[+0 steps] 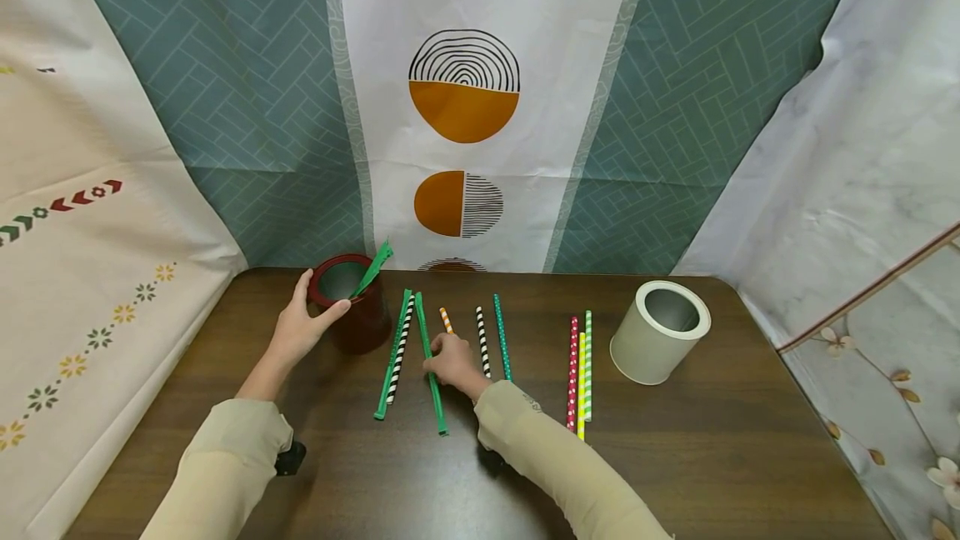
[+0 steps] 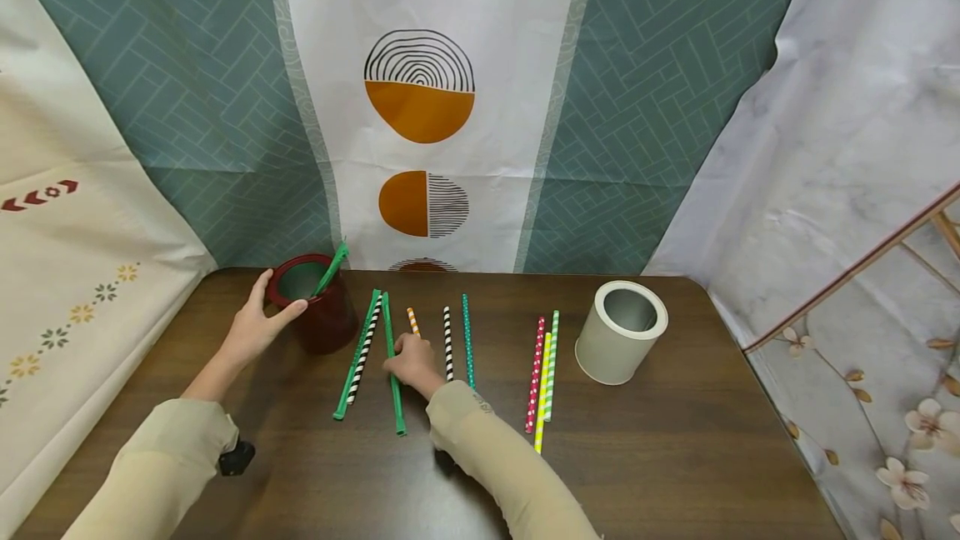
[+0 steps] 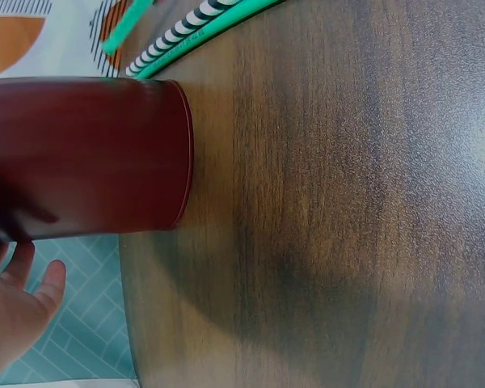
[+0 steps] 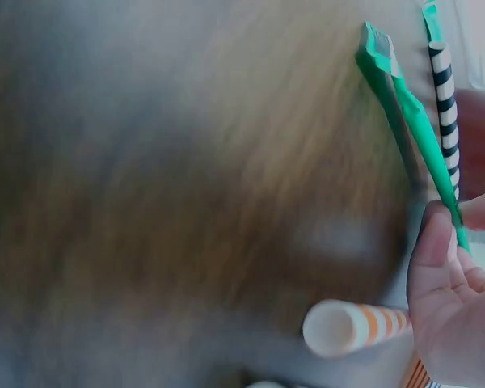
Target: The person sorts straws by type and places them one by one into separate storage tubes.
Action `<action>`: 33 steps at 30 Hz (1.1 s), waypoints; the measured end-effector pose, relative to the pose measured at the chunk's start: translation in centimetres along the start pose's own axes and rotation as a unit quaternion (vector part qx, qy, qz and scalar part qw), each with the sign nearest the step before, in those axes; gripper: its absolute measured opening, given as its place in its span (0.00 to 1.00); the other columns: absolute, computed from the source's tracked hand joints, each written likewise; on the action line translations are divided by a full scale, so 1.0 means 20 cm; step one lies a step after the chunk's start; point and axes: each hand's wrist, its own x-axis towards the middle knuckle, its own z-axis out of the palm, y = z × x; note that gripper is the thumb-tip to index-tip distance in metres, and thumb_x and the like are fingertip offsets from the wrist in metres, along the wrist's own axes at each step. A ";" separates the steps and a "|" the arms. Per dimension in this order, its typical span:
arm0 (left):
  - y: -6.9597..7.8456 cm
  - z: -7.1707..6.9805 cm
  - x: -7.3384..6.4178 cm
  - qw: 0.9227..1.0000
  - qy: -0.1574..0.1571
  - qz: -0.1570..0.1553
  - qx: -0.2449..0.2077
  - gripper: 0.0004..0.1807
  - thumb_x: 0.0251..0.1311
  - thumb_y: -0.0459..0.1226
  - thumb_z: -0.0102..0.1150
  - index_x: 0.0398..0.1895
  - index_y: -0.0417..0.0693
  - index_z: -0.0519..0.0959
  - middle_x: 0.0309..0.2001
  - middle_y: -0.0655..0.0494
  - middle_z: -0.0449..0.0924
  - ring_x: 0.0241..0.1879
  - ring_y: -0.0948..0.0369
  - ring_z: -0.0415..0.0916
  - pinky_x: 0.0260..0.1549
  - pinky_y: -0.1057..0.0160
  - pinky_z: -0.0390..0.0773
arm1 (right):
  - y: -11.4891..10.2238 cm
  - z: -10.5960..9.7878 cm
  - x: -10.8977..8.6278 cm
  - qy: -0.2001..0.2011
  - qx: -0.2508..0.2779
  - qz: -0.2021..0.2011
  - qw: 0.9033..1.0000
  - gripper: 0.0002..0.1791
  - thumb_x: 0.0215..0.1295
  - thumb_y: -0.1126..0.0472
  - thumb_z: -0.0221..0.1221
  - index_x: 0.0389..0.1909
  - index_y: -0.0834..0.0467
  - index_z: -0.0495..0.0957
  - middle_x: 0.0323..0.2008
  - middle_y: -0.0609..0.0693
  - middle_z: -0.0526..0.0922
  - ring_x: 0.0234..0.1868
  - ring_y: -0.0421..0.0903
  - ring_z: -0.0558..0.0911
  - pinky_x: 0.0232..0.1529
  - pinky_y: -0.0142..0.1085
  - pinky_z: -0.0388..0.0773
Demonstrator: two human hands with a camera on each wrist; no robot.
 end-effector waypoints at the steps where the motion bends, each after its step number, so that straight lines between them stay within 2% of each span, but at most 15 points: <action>1: 0.00 0.00 0.00 1.000 0.000 0.000 0.000 0.52 0.51 0.59 0.52 0.69 0.54 0.31 0.68 0.39 0.43 0.65 0.38 0.43 0.55 0.35 0.53 | 0.00 -0.01 0.00 -0.002 0.001 0.000 1.000 0.11 0.47 0.66 0.61 0.33 0.61 0.73 0.12 0.48 0.71 0.08 0.38 0.68 0.10 0.27 0.67; 5: 0.00 0.00 0.00 1.000 0.001 0.000 0.002 0.52 0.51 0.59 0.51 0.69 0.54 0.31 0.68 0.39 0.43 0.65 0.38 0.43 0.55 0.35 0.53 | -0.01 -0.06 0.02 -0.015 -0.006 -0.011 1.000 0.12 0.50 0.65 0.61 0.36 0.61 0.71 0.10 0.48 0.72 0.08 0.39 0.70 0.12 0.29 0.69; 11: -0.01 0.00 0.00 1.000 0.004 0.002 0.002 0.52 0.51 0.59 0.51 0.69 0.53 0.32 0.68 0.39 0.43 0.65 0.38 0.44 0.55 0.35 0.53 | -0.06 -0.13 0.03 -0.041 0.028 -0.023 0.999 0.11 0.53 0.66 0.59 0.36 0.62 0.68 0.13 0.53 0.75 0.11 0.45 0.74 0.18 0.37 0.76; 14: -0.01 0.00 0.00 1.000 0.004 0.003 0.000 0.52 0.51 0.59 0.52 0.69 0.52 0.32 0.68 0.39 0.43 0.65 0.38 0.44 0.55 0.35 0.53 | -0.09 -0.17 0.03 -0.048 0.053 -0.027 0.997 0.13 0.53 0.68 0.57 0.38 0.66 0.67 0.15 0.55 0.76 0.15 0.51 0.77 0.22 0.43 0.78; 18: -0.01 0.00 0.00 1.000 0.003 0.002 -0.001 0.52 0.51 0.59 0.52 0.69 0.52 0.32 0.68 0.39 0.43 0.65 0.38 0.43 0.55 0.35 0.52 | -0.13 -0.23 0.02 -0.064 0.111 -0.032 0.991 0.17 0.53 0.71 0.54 0.43 0.72 0.63 0.15 0.52 0.72 0.24 0.64 0.78 0.28 0.51 0.77; 21: -0.01 0.00 0.00 1.000 0.003 0.002 -0.001 0.52 0.51 0.59 0.51 0.69 0.52 0.32 0.68 0.40 0.42 0.65 0.38 0.42 0.55 0.35 0.52 | -0.16 -0.27 0.02 -0.070 0.135 -0.037 0.988 0.17 0.53 0.73 0.52 0.43 0.73 0.62 0.16 0.56 0.74 0.28 0.67 0.78 0.30 0.52 0.77; 25: 0.00 0.00 0.00 1.000 0.003 0.003 -0.002 0.52 0.51 0.59 0.51 0.69 0.53 0.32 0.68 0.40 0.42 0.65 0.38 0.42 0.55 0.35 0.52 | -0.21 -0.32 0.02 -0.061 0.138 -0.053 0.987 0.13 0.52 0.74 0.51 0.39 0.71 0.63 0.24 0.65 0.78 0.19 0.58 0.79 0.23 0.44 0.78; 28: 0.00 0.00 0.00 1.000 0.002 0.003 -0.003 0.52 0.51 0.59 0.51 0.69 0.53 0.32 0.68 0.40 0.42 0.65 0.38 0.42 0.55 0.35 0.52 | -0.25 -0.35 0.02 -0.052 0.143 -0.067 0.986 0.11 0.52 0.74 0.52 0.37 0.68 0.63 0.24 0.62 0.78 0.16 0.50 0.79 0.17 0.35 0.76; 33: 0.00 0.00 0.00 1.000 0.000 0.002 -0.003 0.52 0.52 0.59 0.51 0.69 0.53 0.31 0.68 0.40 0.41 0.65 0.38 0.42 0.55 0.35 0.52 | -0.32 -0.39 0.01 -0.046 0.174 -0.091 0.979 0.12 0.54 0.72 0.50 0.39 0.70 0.62 0.22 0.54 0.76 0.16 0.47 0.78 0.18 0.33 0.76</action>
